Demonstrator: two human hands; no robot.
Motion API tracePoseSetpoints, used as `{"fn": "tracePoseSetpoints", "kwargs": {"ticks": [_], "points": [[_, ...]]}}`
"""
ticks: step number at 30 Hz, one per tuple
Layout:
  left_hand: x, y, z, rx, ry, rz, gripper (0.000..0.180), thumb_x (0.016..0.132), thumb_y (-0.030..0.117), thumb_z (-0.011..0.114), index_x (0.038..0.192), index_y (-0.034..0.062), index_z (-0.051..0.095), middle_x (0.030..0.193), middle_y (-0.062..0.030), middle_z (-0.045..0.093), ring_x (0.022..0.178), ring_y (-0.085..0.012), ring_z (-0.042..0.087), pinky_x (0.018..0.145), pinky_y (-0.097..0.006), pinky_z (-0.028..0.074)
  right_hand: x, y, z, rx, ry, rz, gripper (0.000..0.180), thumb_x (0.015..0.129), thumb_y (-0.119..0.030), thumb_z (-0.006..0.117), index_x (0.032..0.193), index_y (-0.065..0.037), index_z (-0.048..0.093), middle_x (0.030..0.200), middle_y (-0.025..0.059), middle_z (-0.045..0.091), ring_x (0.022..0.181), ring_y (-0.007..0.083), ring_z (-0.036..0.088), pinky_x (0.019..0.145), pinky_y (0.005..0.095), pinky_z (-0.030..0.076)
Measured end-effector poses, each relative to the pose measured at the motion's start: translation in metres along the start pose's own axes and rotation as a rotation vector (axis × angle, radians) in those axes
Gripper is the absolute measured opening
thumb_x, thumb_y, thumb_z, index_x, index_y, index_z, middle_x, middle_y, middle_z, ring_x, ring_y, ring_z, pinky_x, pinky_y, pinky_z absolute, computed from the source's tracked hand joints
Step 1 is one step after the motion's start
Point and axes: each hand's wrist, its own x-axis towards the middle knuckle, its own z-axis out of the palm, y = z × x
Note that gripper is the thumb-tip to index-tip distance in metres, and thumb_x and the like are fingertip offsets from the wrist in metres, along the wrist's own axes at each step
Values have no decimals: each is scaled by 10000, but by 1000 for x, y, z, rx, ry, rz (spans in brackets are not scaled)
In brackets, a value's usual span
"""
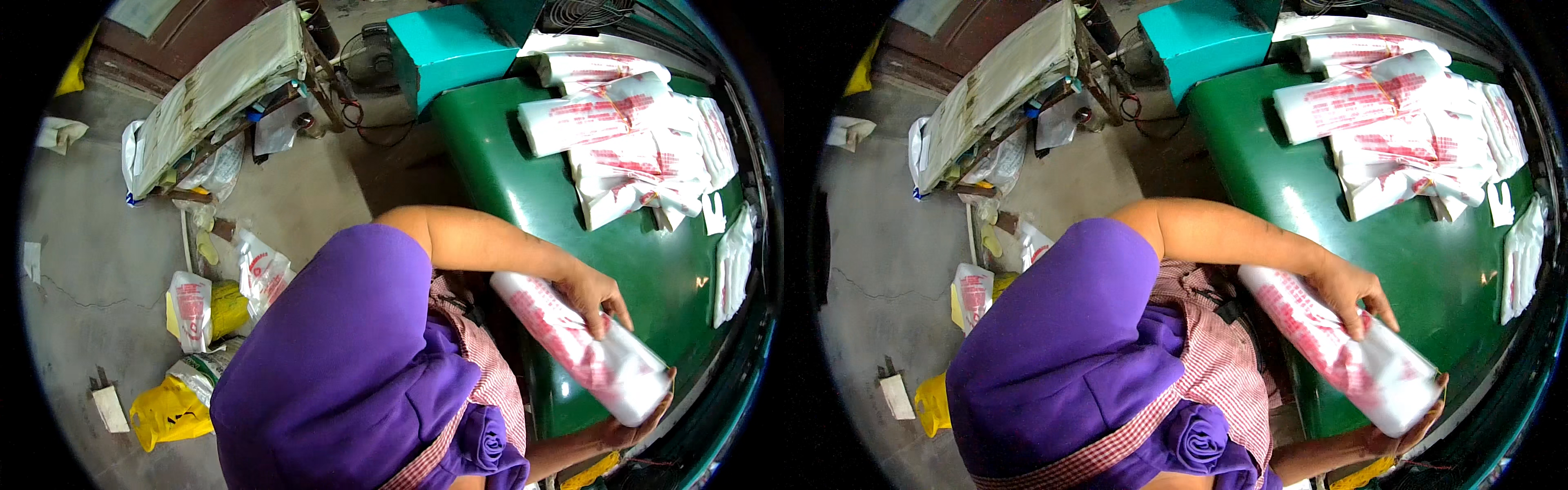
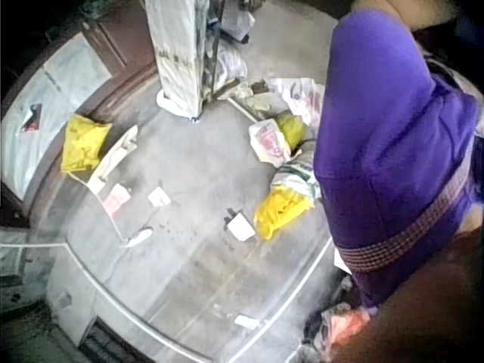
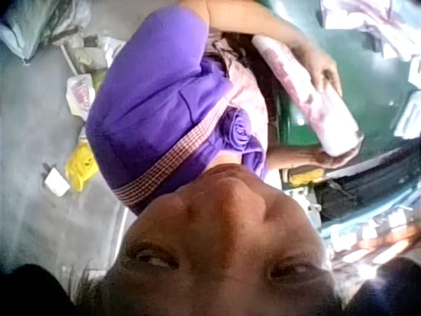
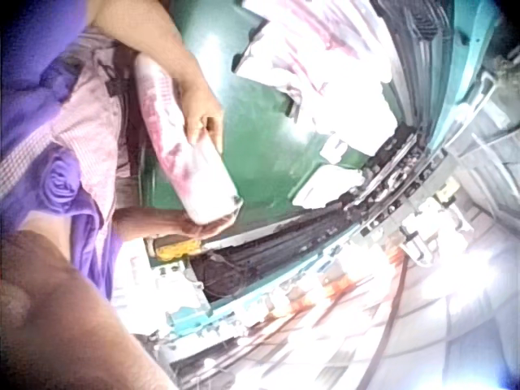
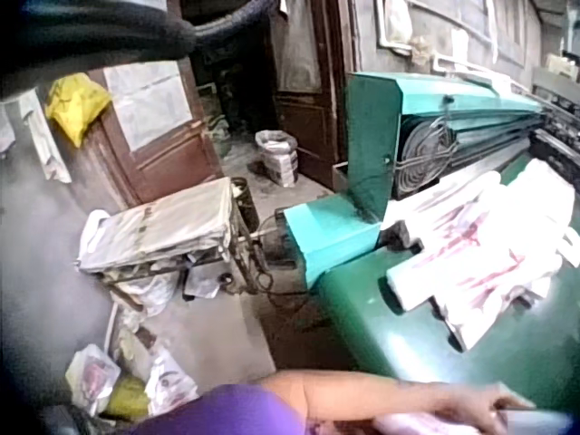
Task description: The person folds white plastic bags with red text on a green work surface, then secures each folded bundle with a yellow rubber band. The person repeats this process for multiple bags, stacking the finished bundles on the table.
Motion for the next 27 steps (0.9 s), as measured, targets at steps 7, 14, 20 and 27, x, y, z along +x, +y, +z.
{"fn": "tracePoseSetpoints", "kwargs": {"ticks": [7,14,20,27], "points": [[1,13,-36,-223,345,-114,411,734,63,725,1132,14,636,825,-66,655,733,-122,609,651,-270,486,-26,-24,20,-663,-952,-142,247,922,-209,557,955,23,635,1039,222,657,447,96,491,445,226,388],[62,-11,-39,451,709,105,320,822,191,599,1101,40,646,968,-150,659,932,-282,627,882,-369,471,-1,83,84,-366,2,40,475,945,-234,531,1309,57,440,1269,156,505,1078,255,503,888,370,429],[44,4,-53,1028,763,357,288,770,262,629,1022,134,681,1164,-117,586,1112,-300,538,959,-425,406,126,155,53,-428,45,60,620,916,-211,590,1385,72,299,1233,188,493,1054,251,528,867,348,451],[-46,-28,-111,1606,551,228,512,799,413,622,1289,317,508,1307,-57,490,1309,-318,364,1074,-515,266,150,170,132,-616,-343,-98,827,942,-319,558,1470,24,22,1503,221,165,1329,278,307,1093,387,279]]}}
